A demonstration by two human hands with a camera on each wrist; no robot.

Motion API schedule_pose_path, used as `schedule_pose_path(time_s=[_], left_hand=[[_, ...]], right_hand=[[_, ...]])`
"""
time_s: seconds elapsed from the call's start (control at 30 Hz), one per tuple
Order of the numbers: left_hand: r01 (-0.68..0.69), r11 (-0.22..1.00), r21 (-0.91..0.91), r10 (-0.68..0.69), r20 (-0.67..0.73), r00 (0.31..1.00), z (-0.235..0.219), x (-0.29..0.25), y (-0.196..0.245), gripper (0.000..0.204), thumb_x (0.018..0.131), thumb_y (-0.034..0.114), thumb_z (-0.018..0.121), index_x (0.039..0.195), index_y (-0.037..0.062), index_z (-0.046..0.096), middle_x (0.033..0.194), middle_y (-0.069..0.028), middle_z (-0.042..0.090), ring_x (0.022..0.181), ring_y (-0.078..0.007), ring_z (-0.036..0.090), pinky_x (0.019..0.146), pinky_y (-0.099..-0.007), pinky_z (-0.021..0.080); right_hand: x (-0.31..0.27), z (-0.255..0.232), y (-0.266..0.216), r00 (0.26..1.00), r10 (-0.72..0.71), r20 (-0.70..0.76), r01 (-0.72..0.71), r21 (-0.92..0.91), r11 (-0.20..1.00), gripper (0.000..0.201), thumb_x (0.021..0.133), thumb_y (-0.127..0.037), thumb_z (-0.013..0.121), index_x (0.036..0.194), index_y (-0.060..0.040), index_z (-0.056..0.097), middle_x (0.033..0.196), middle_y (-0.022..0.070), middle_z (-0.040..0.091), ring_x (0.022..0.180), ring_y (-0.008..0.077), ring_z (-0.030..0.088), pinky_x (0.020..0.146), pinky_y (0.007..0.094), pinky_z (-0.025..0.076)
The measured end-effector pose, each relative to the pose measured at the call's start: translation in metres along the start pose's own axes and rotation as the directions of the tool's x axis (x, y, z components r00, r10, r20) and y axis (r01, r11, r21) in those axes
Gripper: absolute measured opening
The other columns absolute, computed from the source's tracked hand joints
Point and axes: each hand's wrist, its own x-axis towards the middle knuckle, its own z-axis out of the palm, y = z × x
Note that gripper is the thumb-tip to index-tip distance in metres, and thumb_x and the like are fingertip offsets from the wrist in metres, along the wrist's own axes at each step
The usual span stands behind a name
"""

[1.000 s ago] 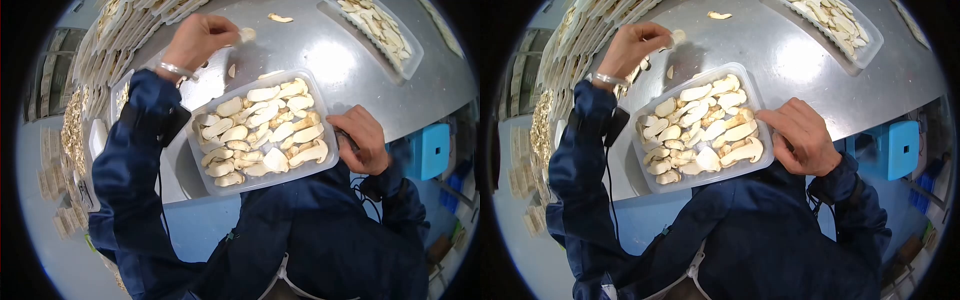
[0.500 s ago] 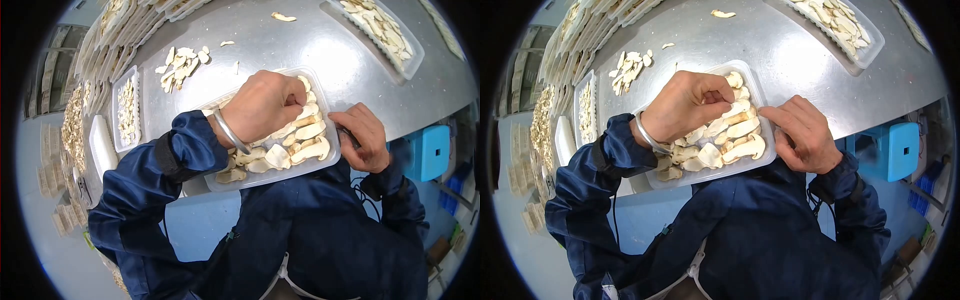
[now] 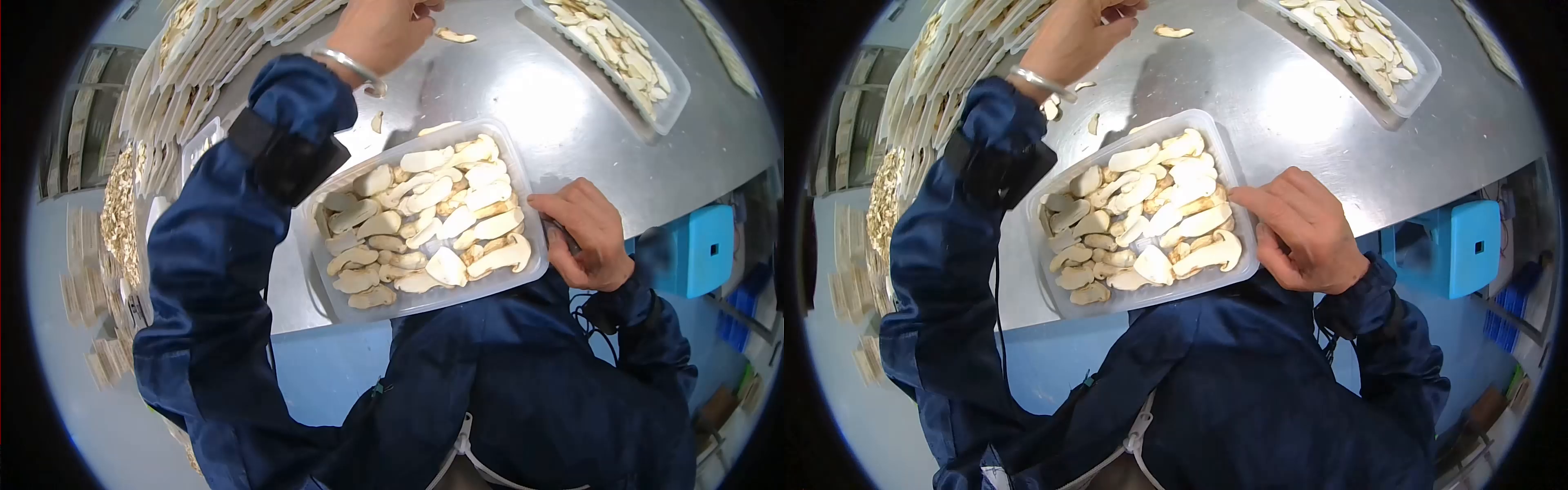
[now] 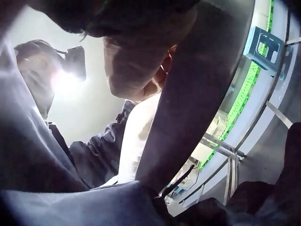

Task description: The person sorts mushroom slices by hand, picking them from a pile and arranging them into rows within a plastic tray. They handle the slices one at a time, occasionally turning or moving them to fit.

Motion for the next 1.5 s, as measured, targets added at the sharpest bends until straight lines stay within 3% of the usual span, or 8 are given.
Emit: schedule_pose_path(time_s=[0.27, 0.47, 0.77, 0.83, 0.9, 0.97, 1.1, 1.5], left_hand=[[-0.157, 0.981, 0.118, 0.154, 0.036, 0.987, 0.059, 0.028, -0.044, 0.014, 0.08, 0.015, 0.07, 0.085, 0.0033, 0.074, 0.08, -0.0241, 0.066, 0.081, -0.0439, 0.065, 0.075, -0.0503, 0.052], [-0.071, 0.981, 0.178, 0.029, 0.228, 0.973, 0.054, 0.034, -0.048, 0.024, 0.081, 0.026, 0.072, 0.075, 0.0028, 0.07, 0.076, -0.0244, 0.067, 0.075, -0.045, 0.065, 0.069, -0.0499, 0.052], [0.032, 0.994, 0.104, -0.055, 0.223, 0.973, 0.041, 0.012, -0.028, 0.029, 0.08, 0.029, 0.074, 0.083, 0.0004, 0.07, 0.079, -0.0259, 0.068, 0.075, -0.0432, 0.067, 0.07, -0.0479, 0.054], [0.201, 0.978, -0.063, -0.18, 0.243, 0.953, 0.008, -0.007, 0.009, 0.026, 0.08, 0.026, 0.073, 0.085, -0.0001, 0.071, 0.081, -0.0261, 0.069, 0.082, -0.0372, 0.071, 0.073, -0.0486, 0.054], [-0.012, 1.0, -0.028, 0.015, 0.13, 0.991, -0.016, -0.04, 0.037, 0.008, 0.087, 0.007, 0.07, 0.093, 0.0024, 0.069, 0.081, -0.0083, 0.071, 0.069, -0.0182, 0.064, 0.065, -0.0305, 0.051], [0.045, 0.996, -0.079, -0.033, 0.141, 0.989, -0.033, -0.076, 0.063, 0.006, 0.085, 0.005, 0.07, 0.09, 0.0037, 0.067, 0.079, -0.0058, 0.069, 0.068, -0.0169, 0.062, 0.065, -0.0283, 0.049], [0.181, 0.946, -0.268, -0.135, 0.183, 0.974, -0.029, -0.133, 0.103, 0.013, 0.082, -0.005, 0.069, 0.091, 0.0009, 0.061, 0.083, -0.0079, 0.059, 0.074, -0.0175, 0.061, 0.067, -0.03, 0.049], [-0.049, 0.983, -0.178, 0.074, 0.141, 0.987, -0.016, -0.153, 0.11, 0.019, 0.079, -0.002, 0.07, 0.093, 0.0027, 0.059, 0.085, -0.0118, 0.054, 0.078, -0.0315, 0.058, 0.069, -0.0387, 0.048]], right_hand=[[-0.002, -0.002, 0.003, 1.0, -0.006, 0.019, 0.005, 0.053, 0.999, 0.055, 0.066, 0.007, 0.063, 0.12, 0.002, 0.066, 0.083, 0.0113, 0.061, 0.071, 0.0281, 0.053, 0.064, 0.0376, 0.043], [-0.001, 0.0, 0.003, 1.0, -0.011, 0.026, 0.01, 0.021, 1.0, 0.055, 0.065, 0.007, 0.063, 0.12, 0.0022, 0.066, 0.084, 0.0113, 0.061, 0.071, 0.0279, 0.053, 0.064, 0.0383, 0.043], [0.0, 0.002, 0.0, 1.0, -0.006, 0.002, 0.006, -0.034, 0.999, 0.051, 0.064, 0.006, 0.062, 0.114, 0.0032, 0.068, 0.077, 0.0122, 0.059, 0.069, 0.0286, 0.054, 0.063, 0.038, 0.043], [0.0, 0.002, 0.0, 1.0, -0.007, 0.003, 0.007, -0.031, 0.999, 0.051, 0.063, 0.006, 0.062, 0.114, 0.0032, 0.068, 0.077, 0.0123, 0.059, 0.069, 0.0286, 0.054, 0.063, 0.038, 0.044], [0.0, 0.001, -0.001, 1.0, 0.0, -0.003, 0.0, -0.026, 1.0, 0.051, 0.062, 0.006, 0.062, 0.113, 0.0032, 0.068, 0.077, 0.0124, 0.059, 0.069, 0.0287, 0.054, 0.064, 0.0379, 0.044], [0.001, 0.001, -0.001, 1.0, 0.005, -0.003, -0.006, -0.015, 1.0, 0.051, 0.062, 0.006, 0.061, 0.113, 0.0031, 0.068, 0.078, 0.0123, 0.059, 0.069, 0.0288, 0.054, 0.064, 0.0377, 0.044], [0.003, 0.002, -0.002, 1.0, -0.011, 0.01, 0.011, -0.025, 1.0, 0.051, 0.062, 0.007, 0.061, 0.112, 0.0037, 0.067, 0.078, 0.0127, 0.059, 0.069, 0.0292, 0.055, 0.064, 0.0378, 0.045], [0.003, 0.001, -0.003, 0.999, -0.016, 0.029, 0.017, -0.045, 0.999, 0.051, 0.064, 0.009, 0.06, 0.114, 0.0048, 0.066, 0.079, 0.014, 0.061, 0.069, 0.029, 0.056, 0.064, 0.0384, 0.046]])
